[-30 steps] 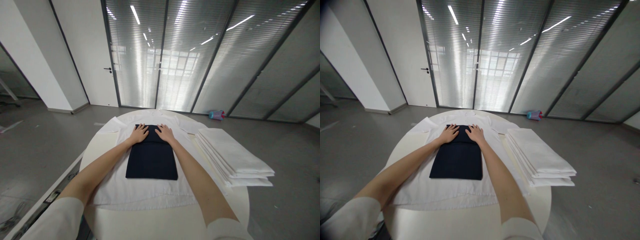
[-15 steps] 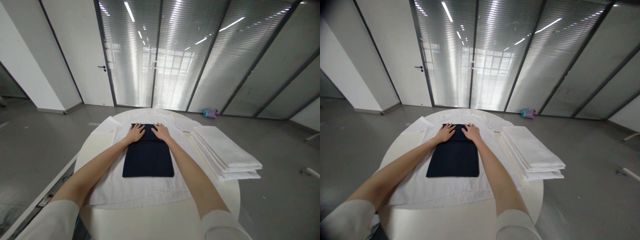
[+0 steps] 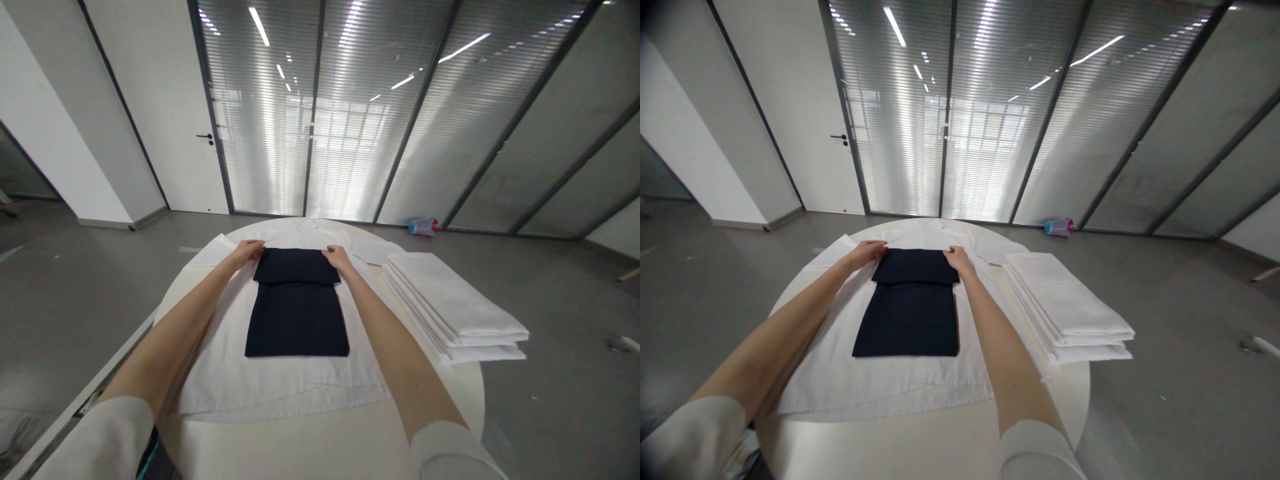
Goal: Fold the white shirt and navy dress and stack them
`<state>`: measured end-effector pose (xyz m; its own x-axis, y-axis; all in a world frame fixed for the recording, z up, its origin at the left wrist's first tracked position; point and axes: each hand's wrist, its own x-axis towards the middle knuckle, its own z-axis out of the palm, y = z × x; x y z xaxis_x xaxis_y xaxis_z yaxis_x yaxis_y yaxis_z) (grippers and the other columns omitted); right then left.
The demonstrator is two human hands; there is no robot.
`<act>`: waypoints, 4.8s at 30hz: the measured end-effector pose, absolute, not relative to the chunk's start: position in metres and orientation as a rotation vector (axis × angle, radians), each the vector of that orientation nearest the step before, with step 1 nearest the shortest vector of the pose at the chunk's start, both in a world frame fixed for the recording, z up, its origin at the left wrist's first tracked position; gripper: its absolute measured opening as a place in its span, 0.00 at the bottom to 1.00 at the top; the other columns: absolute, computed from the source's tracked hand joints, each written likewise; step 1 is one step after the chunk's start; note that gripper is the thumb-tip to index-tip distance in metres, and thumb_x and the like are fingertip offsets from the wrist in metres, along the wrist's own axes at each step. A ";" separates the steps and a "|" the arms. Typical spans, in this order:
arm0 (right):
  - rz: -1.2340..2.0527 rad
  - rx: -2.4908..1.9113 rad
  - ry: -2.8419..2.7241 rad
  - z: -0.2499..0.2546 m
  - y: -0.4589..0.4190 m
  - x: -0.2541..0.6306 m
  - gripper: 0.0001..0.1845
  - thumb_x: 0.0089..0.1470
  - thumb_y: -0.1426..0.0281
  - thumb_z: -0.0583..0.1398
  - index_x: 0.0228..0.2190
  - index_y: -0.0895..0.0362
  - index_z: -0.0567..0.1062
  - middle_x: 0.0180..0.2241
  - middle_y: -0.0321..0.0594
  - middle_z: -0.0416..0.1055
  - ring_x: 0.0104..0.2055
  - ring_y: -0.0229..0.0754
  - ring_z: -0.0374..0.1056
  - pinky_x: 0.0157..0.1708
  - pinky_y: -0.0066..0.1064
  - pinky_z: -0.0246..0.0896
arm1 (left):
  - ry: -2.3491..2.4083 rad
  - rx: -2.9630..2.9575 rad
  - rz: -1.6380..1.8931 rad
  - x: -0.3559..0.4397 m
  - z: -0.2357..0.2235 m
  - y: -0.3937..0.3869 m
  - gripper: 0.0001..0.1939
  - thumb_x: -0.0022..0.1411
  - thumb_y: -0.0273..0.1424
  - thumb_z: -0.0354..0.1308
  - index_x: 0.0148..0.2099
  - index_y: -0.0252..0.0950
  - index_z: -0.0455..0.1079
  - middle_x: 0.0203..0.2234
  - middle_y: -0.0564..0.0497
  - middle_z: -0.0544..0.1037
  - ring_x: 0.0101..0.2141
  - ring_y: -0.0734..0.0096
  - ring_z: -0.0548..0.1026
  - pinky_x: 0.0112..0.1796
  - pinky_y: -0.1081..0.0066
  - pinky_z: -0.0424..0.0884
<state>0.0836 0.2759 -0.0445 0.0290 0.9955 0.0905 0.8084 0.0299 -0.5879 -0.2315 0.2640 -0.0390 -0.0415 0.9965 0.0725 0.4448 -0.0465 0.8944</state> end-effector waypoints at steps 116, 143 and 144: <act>0.319 -1.342 -2.664 -0.051 0.076 0.098 0.46 0.64 0.42 0.43 0.69 0.62 0.51 0.70 0.54 0.40 0.72 0.55 0.37 0.69 0.53 0.37 | 1.157 2.752 0.291 -0.201 -0.056 0.076 0.36 0.71 0.49 0.46 0.73 0.37 0.47 0.70 0.40 0.47 0.69 0.53 0.48 0.66 0.50 0.49; 0.041 -0.885 -2.866 0.012 0.040 0.098 0.15 0.46 0.77 0.61 0.39 0.56 0.72 0.41 0.44 0.66 0.43 0.46 0.61 0.45 0.38 0.60 | 0.633 3.046 0.782 -0.205 -0.035 0.060 0.13 0.68 0.25 0.50 0.48 0.39 0.74 0.33 0.47 0.78 0.34 0.67 0.75 0.38 0.66 0.70; 0.007 -0.894 -2.871 0.012 0.041 0.098 0.15 0.46 0.76 0.61 0.39 0.56 0.72 0.40 0.44 0.66 0.43 0.47 0.61 0.45 0.39 0.60 | 0.640 3.040 0.849 -0.205 -0.036 0.061 0.12 0.68 0.25 0.50 0.47 0.38 0.74 0.33 0.47 0.78 0.34 0.67 0.75 0.37 0.67 0.70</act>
<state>0.0983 0.0410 0.0118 -0.8150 0.5655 0.1265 0.5649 0.8240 -0.0445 -0.2053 0.0609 -0.0357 0.7824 0.3535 0.5128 0.3952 -0.9181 0.0298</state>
